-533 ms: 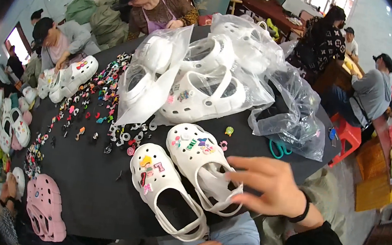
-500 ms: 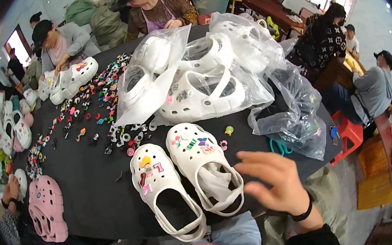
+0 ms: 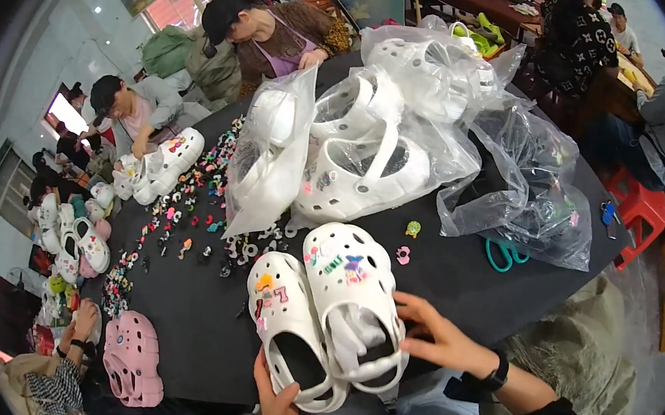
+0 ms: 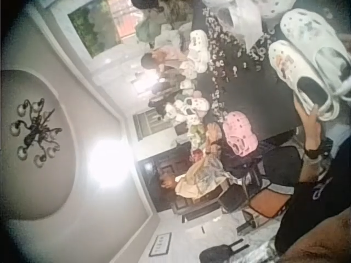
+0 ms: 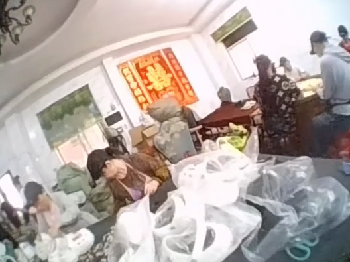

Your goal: Manually attaching decorative charms to white clog-style shoes.

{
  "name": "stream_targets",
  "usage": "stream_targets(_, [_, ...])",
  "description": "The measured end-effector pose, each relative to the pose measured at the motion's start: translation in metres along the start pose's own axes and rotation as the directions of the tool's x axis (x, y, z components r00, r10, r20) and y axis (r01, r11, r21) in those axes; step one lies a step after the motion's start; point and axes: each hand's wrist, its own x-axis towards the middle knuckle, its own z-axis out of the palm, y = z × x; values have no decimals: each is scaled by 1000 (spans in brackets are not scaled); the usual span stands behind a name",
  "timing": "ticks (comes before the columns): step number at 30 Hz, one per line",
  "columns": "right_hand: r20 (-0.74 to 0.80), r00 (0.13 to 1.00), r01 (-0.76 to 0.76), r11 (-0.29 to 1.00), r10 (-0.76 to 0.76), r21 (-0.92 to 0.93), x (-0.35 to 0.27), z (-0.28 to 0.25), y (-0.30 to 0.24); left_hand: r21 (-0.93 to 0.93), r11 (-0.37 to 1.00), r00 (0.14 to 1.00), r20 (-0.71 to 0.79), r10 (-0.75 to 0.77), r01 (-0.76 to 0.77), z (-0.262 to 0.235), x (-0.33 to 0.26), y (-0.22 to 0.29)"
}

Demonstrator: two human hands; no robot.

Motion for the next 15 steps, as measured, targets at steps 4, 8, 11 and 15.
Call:
stream_targets(4, [24, 990, 139, 984, -137, -110, -29, 48, -5, -51, 998, 999, 1, 34, -34, -50, 5, 22])
stream_targets(8, [187, 976, 134, 985, -111, -112, -55, 91, -14, 163, 971, 947, 242, -212, 176, -79, 39, 101])
stream_targets(11, [338, 941, -2, 996, -26, 84, -58, 122, 11, 491, 853, 879, 312, -362, 176, -99, 82, 120])
stream_targets(15, [589, 807, -175, 973, 55, 149, -50, 161, 39, 731, 656, 730, 343, -591, 187, -94, 127, 133])
